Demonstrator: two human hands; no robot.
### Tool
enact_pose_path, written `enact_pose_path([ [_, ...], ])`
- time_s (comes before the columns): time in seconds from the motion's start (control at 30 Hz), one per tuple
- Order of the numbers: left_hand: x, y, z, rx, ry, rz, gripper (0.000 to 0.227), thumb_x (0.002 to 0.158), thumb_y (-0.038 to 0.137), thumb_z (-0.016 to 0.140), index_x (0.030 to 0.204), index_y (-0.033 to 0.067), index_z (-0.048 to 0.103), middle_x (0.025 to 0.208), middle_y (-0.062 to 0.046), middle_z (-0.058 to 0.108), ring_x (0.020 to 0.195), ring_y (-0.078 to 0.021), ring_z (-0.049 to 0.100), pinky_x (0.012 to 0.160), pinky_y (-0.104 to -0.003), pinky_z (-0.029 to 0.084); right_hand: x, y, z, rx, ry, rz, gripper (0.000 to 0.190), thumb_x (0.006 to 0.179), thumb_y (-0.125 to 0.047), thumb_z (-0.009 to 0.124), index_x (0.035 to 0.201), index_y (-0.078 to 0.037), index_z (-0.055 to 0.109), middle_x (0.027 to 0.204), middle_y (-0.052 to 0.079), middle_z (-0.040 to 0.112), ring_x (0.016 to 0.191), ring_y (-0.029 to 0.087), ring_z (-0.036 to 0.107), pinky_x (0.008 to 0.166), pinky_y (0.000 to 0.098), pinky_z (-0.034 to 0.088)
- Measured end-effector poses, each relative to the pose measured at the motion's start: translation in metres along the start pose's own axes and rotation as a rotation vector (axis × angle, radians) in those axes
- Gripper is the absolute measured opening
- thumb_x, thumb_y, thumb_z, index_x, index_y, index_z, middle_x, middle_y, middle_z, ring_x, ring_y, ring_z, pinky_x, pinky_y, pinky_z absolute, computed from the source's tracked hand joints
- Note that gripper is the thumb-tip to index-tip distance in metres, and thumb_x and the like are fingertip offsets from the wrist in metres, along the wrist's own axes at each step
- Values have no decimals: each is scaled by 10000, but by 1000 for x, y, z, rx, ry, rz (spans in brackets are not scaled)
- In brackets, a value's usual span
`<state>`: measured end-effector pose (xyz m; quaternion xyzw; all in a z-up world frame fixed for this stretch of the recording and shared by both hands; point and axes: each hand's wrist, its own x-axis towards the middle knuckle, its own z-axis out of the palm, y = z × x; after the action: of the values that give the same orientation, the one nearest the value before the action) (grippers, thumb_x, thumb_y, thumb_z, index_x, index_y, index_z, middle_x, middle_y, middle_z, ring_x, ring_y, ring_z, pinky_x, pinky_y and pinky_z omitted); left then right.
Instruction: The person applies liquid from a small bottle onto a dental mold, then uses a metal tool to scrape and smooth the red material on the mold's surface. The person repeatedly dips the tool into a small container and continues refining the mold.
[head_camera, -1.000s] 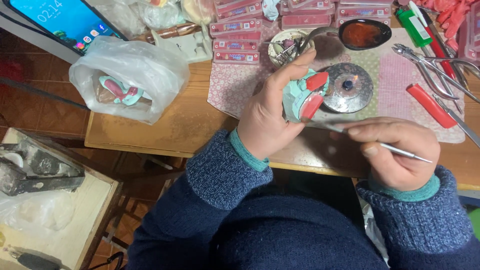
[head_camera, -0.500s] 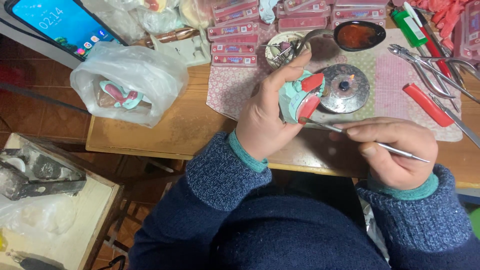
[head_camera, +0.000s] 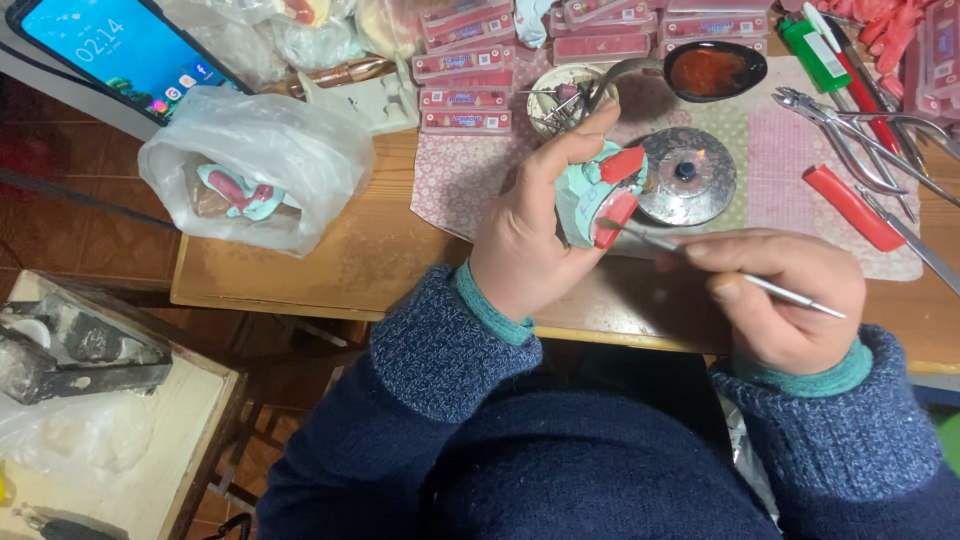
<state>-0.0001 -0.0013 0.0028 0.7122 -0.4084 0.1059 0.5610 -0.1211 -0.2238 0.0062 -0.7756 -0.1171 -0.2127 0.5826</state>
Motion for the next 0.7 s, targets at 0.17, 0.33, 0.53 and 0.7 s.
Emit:
enact_pose_path([
  [0.17, 0, 1, -1, 23, 14, 1, 629, 980, 83, 838, 1388, 109, 361, 1547, -157, 506, 1427, -263, 574, 1161, -294, 545, -8, 8, 2, 14, 30, 26, 153, 1132, -73, 595, 1150, 60, 667, 1120, 200, 735, 1042, 247, 755, 999, 317, 603],
  [0.33, 0, 0, -1, 2, 2, -9, 629, 976, 66, 823, 1396, 108, 357, 1555, -158, 502, 1425, -264, 581, 1151, -293, 558, 0, -2, -1, -53, -128, -44, 188, 1031, -100, 616, 1133, 42, 686, 1048, 186, 752, 983, 253, 775, 926, 310, 609],
  [0.53, -1, -4, 0, -51, -33, -5, 622, 1009, 41, 795, 1422, 106, 334, 1594, -192, 446, 1433, -278, 576, 1162, -307, 562, 14, -14, -3, 125, 81, -38, 208, 1108, -156, 582, 1184, 31, 630, 1104, 178, 715, 1016, 242, 747, 978, 369, 629],
  [0.7, -3, -1, 2, -109, -4, 15, 667, 997, 9, 786, 1470, 102, 325, 1576, -215, 466, 1450, -276, 548, 1183, -323, 525, 43, -17, -20, 99, 311, 53, 160, 1181, -112, 559, 1224, 38, 597, 1113, 158, 698, 956, 211, 736, 921, 352, 631],
])
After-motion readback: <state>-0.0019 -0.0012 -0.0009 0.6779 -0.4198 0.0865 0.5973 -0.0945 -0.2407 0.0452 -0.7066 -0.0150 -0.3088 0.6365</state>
